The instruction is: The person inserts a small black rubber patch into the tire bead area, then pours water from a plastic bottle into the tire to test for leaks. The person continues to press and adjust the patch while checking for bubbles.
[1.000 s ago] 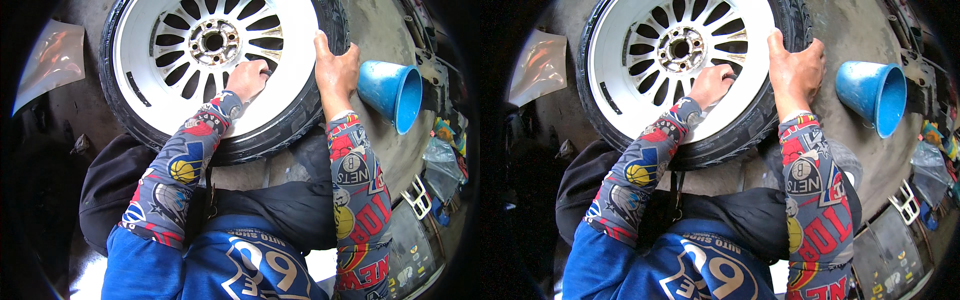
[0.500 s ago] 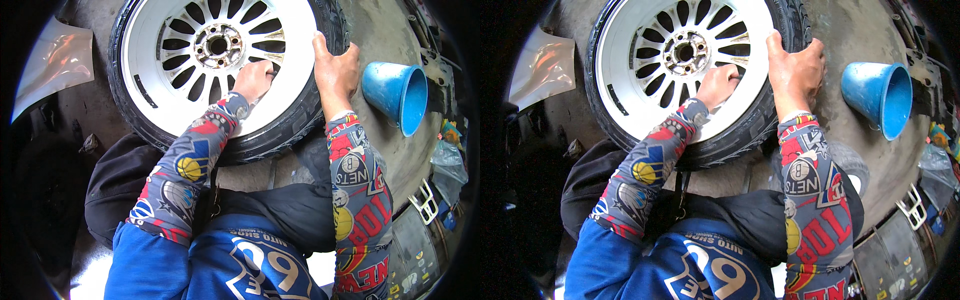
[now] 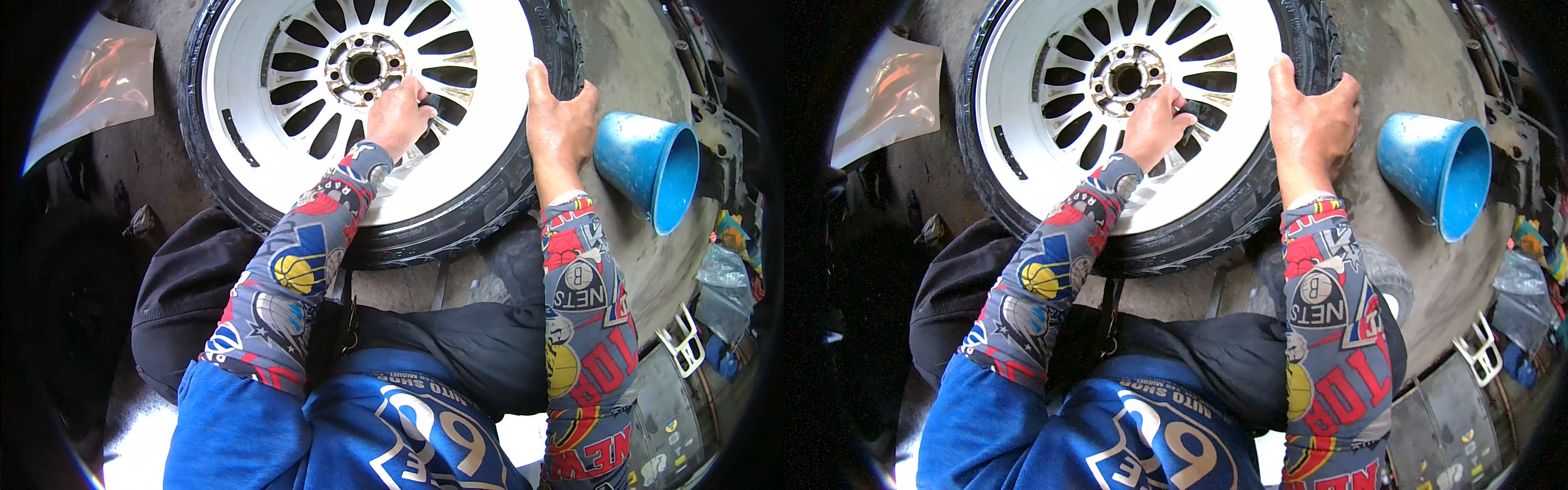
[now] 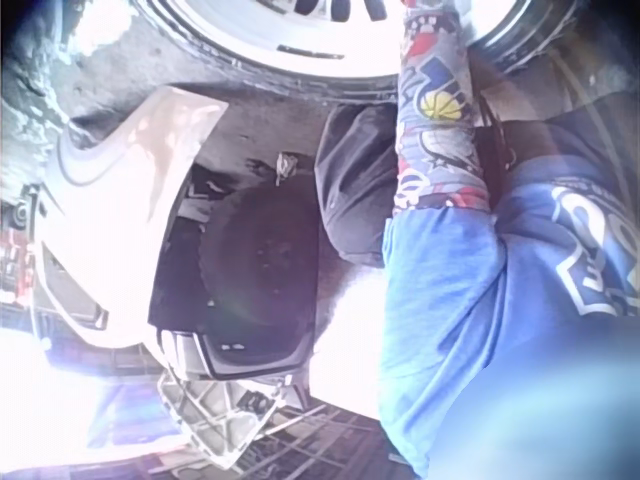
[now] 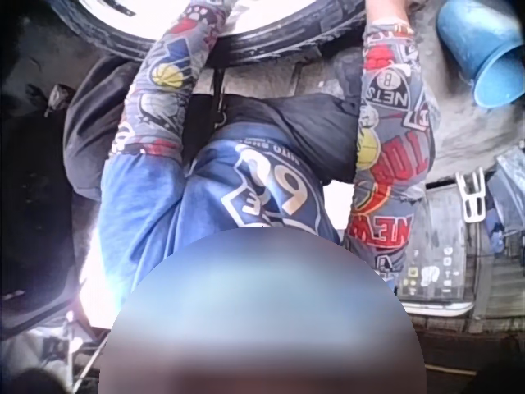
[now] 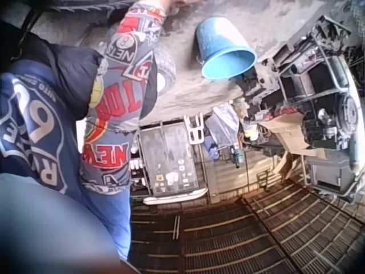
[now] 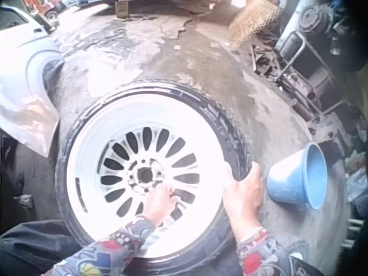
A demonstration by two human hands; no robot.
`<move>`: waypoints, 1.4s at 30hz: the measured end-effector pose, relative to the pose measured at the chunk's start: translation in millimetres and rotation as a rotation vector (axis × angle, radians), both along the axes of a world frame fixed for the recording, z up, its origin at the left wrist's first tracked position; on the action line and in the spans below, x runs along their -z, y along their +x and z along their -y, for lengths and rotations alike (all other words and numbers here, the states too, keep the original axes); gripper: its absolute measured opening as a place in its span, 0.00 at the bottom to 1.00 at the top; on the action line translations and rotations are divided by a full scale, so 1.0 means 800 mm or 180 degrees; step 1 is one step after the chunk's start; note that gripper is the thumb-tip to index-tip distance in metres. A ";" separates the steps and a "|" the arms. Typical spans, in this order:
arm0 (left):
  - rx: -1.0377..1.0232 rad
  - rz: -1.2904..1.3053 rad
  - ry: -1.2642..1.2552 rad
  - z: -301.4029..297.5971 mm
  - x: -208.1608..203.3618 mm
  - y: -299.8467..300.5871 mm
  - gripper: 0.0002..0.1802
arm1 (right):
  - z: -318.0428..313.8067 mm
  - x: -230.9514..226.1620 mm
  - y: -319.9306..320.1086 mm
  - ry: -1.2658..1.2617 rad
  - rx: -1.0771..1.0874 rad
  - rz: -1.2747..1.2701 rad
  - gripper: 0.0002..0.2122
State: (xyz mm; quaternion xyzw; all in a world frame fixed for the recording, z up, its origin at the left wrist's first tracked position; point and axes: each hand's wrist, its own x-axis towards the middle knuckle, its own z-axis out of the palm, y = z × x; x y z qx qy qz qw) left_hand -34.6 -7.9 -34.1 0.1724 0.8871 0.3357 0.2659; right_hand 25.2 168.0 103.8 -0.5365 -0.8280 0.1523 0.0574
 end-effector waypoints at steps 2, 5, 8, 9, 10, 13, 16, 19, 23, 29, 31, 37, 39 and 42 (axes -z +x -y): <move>-0.0054 0.0920 0.0296 0.006 -0.001 -0.005 0.11 | 0.000 -0.001 0.001 -0.0015 0.0010 0.0036 0.44; -0.0094 0.1715 0.0644 0.016 -0.004 -0.009 0.10 | 0.000 -0.003 0.000 0.0022 -0.0013 0.0038 0.44; 0.0196 0.1195 0.0549 0.025 -0.009 -0.009 0.06 | 0.001 -0.003 0.000 0.0007 0.0005 0.0020 0.44; 0.0268 0.0753 0.0461 0.026 -0.011 -0.008 0.05 | 0.002 -0.003 -0.001 0.0000 0.0023 0.0021 0.44; 0.0305 0.0284 0.0335 0.026 -0.013 -0.004 0.05 | 0.002 -0.003 0.000 -0.0007 0.0042 0.0024 0.44; 0.0400 -0.0900 0.0198 0.020 -0.019 0.010 0.05 | 0.001 -0.002 0.000 -0.0025 0.0040 -0.0024 0.44; 0.0849 -0.0905 0.0512 0.011 -0.020 0.019 0.06 | 0.001 -0.001 0.000 -0.0080 0.0049 -0.0006 0.44; 0.0904 -0.0192 0.0410 0.006 -0.016 0.019 0.06 | 0.001 -0.002 -0.001 -0.0037 0.0058 -0.0005 0.44; 0.0544 0.0023 0.0315 0.004 -0.011 0.016 0.11 | 0.002 -0.003 -0.001 -0.0081 0.0106 0.0007 0.44; 0.0799 -0.0155 0.0173 -0.009 -0.007 0.020 0.11 | 0.002 -0.005 -0.002 -0.0070 0.0070 -0.0005 0.44; 0.0926 -0.0108 0.0051 -0.012 -0.005 0.020 0.10 | 0.002 -0.004 -0.002 -0.0047 0.0057 0.0010 0.45; 0.0440 0.0061 0.0111 -0.021 0.001 0.026 0.14 | 0.001 0.001 0.000 0.0004 0.0012 0.0048 0.45; 0.0227 0.0183 -0.0042 -0.024 -0.001 0.027 0.15 | 0.001 0.002 0.001 0.0014 0.0001 0.0032 0.45; 0.0466 0.0165 -0.0148 -0.025 -0.007 0.022 0.12 | 0.001 0.001 0.000 -0.0008 0.0028 0.0089 0.45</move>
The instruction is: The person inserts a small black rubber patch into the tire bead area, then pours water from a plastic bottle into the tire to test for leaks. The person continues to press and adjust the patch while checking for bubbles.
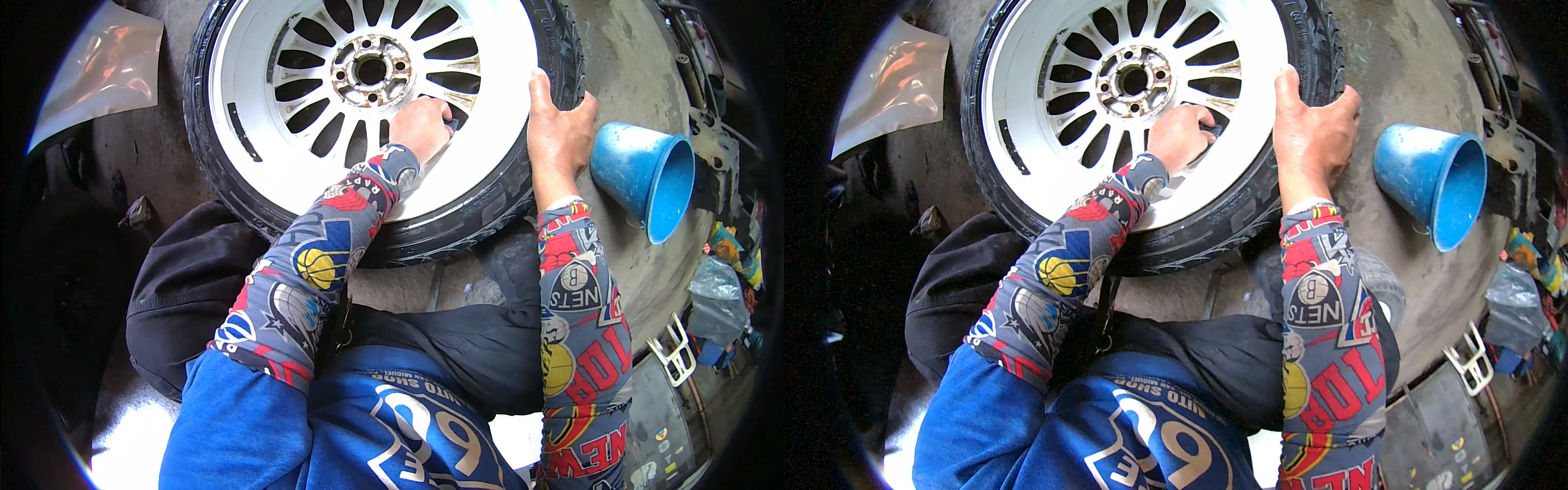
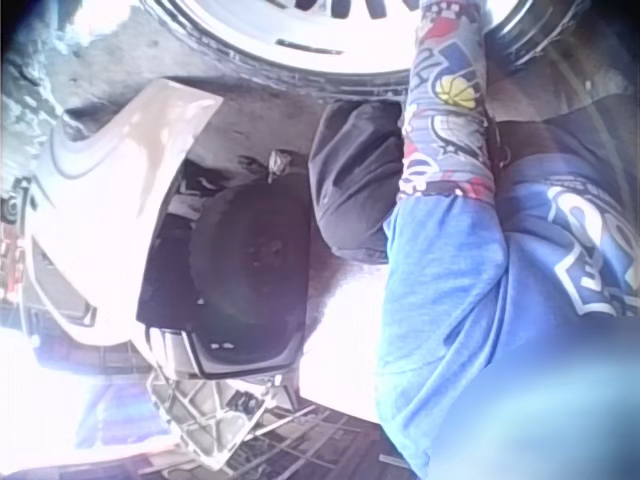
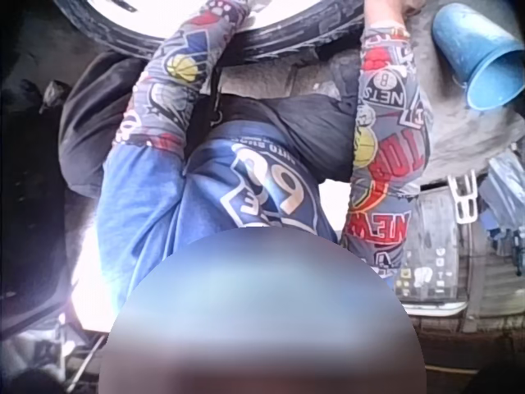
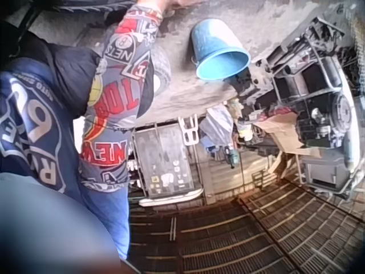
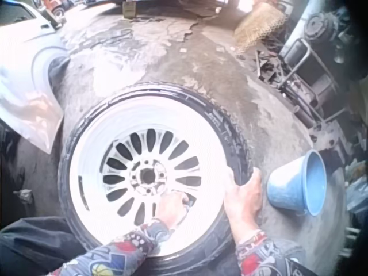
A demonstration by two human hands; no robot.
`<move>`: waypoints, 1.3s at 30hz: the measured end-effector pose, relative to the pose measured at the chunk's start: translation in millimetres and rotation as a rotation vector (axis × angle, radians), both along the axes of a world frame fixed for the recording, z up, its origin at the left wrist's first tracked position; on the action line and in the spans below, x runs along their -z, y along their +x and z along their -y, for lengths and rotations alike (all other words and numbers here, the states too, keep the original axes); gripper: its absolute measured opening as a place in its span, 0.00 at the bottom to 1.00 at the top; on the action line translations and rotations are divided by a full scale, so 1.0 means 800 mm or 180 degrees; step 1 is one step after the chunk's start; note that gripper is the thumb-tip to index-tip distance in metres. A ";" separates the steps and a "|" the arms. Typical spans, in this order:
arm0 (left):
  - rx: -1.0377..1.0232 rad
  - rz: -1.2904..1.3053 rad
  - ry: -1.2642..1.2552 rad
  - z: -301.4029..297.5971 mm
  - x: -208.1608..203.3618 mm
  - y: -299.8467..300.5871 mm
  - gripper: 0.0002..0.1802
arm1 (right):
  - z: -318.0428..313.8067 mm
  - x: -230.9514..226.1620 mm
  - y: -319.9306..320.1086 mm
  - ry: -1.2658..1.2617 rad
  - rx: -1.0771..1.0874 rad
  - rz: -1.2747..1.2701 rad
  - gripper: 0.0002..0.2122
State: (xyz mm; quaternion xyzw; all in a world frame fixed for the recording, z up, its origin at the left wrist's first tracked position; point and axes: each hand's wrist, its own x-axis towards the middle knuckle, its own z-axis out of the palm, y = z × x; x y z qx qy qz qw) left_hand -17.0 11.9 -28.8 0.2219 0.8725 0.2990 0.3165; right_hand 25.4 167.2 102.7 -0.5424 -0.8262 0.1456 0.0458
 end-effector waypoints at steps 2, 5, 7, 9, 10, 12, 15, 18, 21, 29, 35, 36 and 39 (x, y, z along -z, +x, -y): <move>0.0072 -0.0141 -0.0025 0.002 -0.003 -0.008 0.10 | 0.001 -0.001 0.000 -0.0013 0.0024 0.0005 0.45; 0.0043 -0.0930 -0.0094 0.008 -0.005 -0.017 0.06 | 0.000 0.000 -0.001 0.0027 -0.0033 -0.0063 0.45; 0.0312 -0.0615 0.0082 0.010 -0.005 -0.018 0.06 | 0.000 0.000 0.001 0.0061 -0.0072 -0.0056 0.45; 0.0283 0.0236 0.0329 0.010 -0.003 -0.016 0.07 | 0.001 0.000 0.001 0.0007 -0.0037 -0.0043 0.45; 0.0157 0.0304 0.0415 0.010 -0.002 -0.015 0.06 | 0.001 0.000 0.001 0.0010 -0.0027 0.0036 0.45; 0.0126 -0.0142 0.0189 0.007 -0.001 -0.013 0.06 | 0.001 -0.001 0.002 -0.0012 -0.0025 -0.0026 0.45; -0.0540 -0.0818 0.0124 0.004 0.000 -0.014 0.04 | 0.001 -0.002 0.001 -0.0015 -0.0066 -0.0076 0.45; 0.0028 0.0226 0.0769 0.005 0.001 -0.019 0.05 | 0.000 -0.003 0.002 -0.0001 -0.0074 -0.0057 0.45; 0.0572 -0.0184 0.0173 0.013 0.002 -0.024 0.09 | 0.000 -0.002 0.002 0.0012 -0.0090 -0.0073 0.45; 0.0879 -0.0013 0.0495 0.027 0.018 -0.029 0.10 | -0.001 0.001 0.003 0.0017 -0.0060 -0.0110 0.46; 0.0747 0.0332 0.0725 0.028 0.023 -0.016 0.07 | -0.003 0.007 0.006 0.0122 -0.0096 -0.0087 0.47; 0.0870 0.0279 0.0602 0.030 0.022 -0.020 0.06 | -0.003 0.006 0.004 0.0143 -0.0108 -0.0076 0.47; 0.0740 -0.0206 0.0471 0.033 0.020 -0.030 0.06 | -0.006 0.006 -0.002 0.0194 -0.0119 -0.0097 0.47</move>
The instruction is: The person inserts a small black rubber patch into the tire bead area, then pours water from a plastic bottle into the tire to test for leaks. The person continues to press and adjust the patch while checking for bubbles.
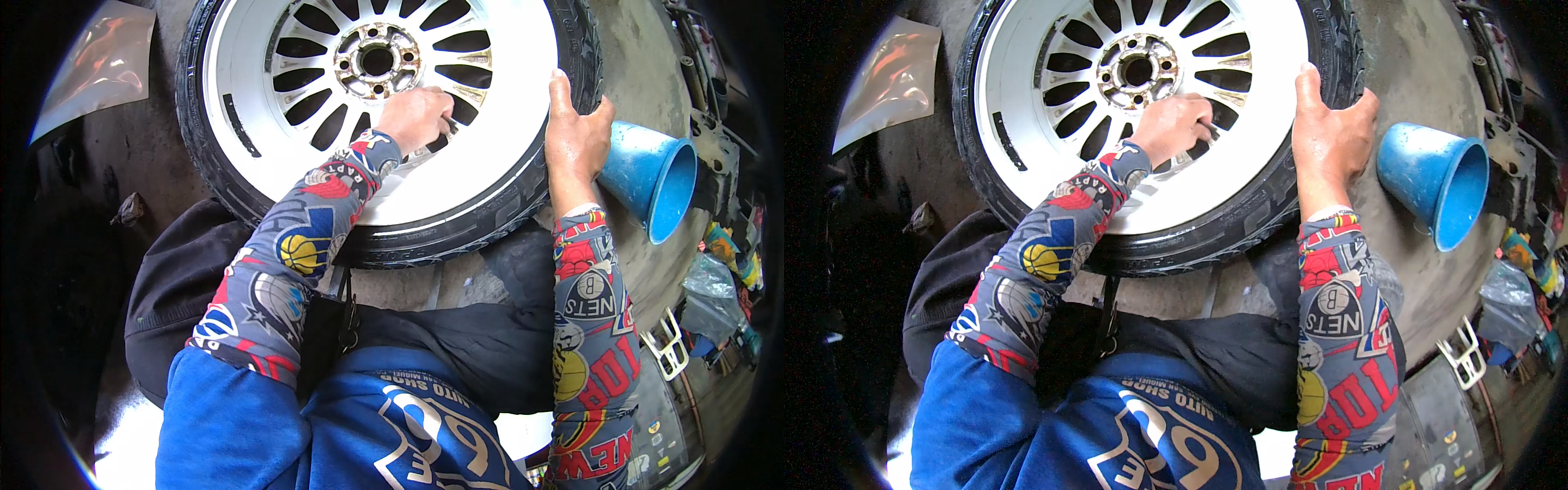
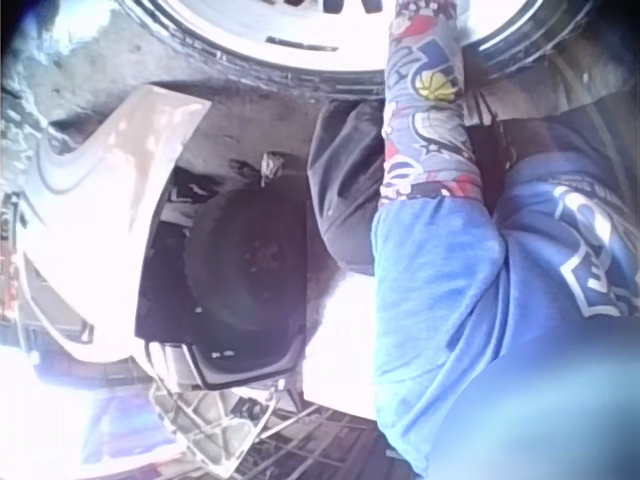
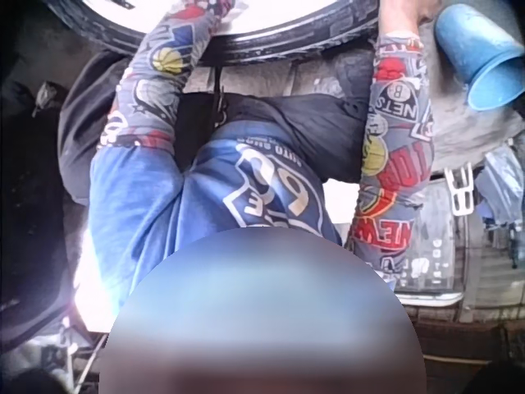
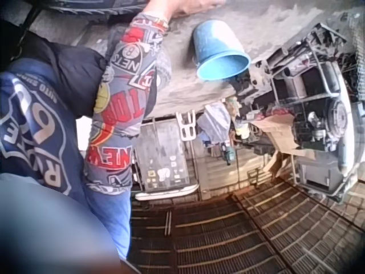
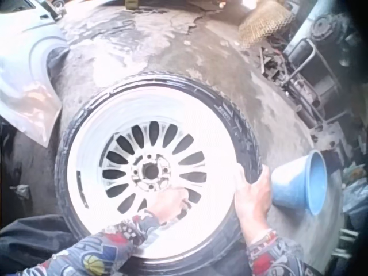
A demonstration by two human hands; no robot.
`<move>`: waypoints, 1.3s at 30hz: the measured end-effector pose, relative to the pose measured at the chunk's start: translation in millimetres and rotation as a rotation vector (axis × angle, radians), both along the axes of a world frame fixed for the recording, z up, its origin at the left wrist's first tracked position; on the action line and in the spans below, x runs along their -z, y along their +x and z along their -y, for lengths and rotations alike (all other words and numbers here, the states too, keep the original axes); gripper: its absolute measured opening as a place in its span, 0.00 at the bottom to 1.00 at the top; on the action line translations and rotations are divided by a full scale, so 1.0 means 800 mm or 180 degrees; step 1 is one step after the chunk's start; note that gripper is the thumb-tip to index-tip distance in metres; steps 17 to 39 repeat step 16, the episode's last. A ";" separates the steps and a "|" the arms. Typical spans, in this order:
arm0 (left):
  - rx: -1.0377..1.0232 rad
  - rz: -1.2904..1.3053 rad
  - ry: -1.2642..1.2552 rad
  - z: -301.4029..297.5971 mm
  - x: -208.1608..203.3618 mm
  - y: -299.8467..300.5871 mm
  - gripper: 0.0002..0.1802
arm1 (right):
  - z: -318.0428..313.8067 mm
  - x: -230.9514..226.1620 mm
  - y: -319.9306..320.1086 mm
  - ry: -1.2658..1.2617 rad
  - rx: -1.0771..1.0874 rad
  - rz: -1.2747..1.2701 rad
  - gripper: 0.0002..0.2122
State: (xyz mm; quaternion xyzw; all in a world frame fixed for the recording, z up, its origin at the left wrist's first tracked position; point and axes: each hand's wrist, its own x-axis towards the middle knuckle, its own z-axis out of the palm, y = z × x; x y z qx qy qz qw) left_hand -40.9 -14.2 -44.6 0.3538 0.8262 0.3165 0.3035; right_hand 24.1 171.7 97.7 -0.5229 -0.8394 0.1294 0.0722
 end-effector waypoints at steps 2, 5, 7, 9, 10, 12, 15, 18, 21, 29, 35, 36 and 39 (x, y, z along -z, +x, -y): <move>-0.0390 -0.0025 0.0017 0.003 0.001 0.007 0.06 | 0.000 0.002 0.004 0.0038 -0.0032 0.0040 0.47; 0.0177 0.0425 0.0133 0.002 0.003 0.011 0.07 | -0.002 0.004 0.004 0.0062 -0.0075 0.0041 0.48; -0.0012 0.0067 0.0084 0.004 0.001 0.009 0.06 | 0.001 0.005 0.004 0.0061 -0.0069 0.0023 0.48; -0.0336 -0.0172 0.0002 0.000 0.000 0.008 0.06 | -0.001 0.004 0.007 0.0051 -0.0096 0.0081 0.49; -0.0559 -0.0241 -0.0069 0.000 0.001 0.010 0.07 | -0.001 0.005 0.009 0.0007 -0.0109 0.0134 0.51; -0.0079 0.0238 0.0277 0.000 0.000 0.016 0.08 | -0.001 0.005 0.009 -0.0078 -0.0109 0.0177 0.52; 0.0089 0.0054 0.0006 0.001 -0.003 0.008 0.10 | -0.002 -0.003 0.004 -0.0193 -0.0057 0.0170 0.53; 0.0094 0.0057 -0.0001 -0.003 -0.005 0.009 0.10 | -0.002 -0.006 0.003 -0.0220 -0.0056 0.0174 0.54; 0.0094 0.0057 -0.0001 -0.003 -0.005 0.009 0.10 | -0.002 -0.006 0.003 -0.0220 -0.0056 0.0174 0.54; 0.0094 0.0057 -0.0001 -0.003 -0.005 0.009 0.10 | -0.002 -0.006 0.003 -0.0220 -0.0056 0.0174 0.54; 0.0094 0.0057 -0.0001 -0.003 -0.005 0.009 0.10 | -0.002 -0.006 0.003 -0.0220 -0.0056 0.0174 0.54; 0.0094 0.0057 -0.0001 -0.003 -0.005 0.009 0.10 | -0.002 -0.006 0.003 -0.0220 -0.0056 0.0174 0.54; 0.0094 0.0057 -0.0001 -0.003 -0.005 0.009 0.10 | -0.002 -0.006 0.003 -0.0220 -0.0056 0.0174 0.54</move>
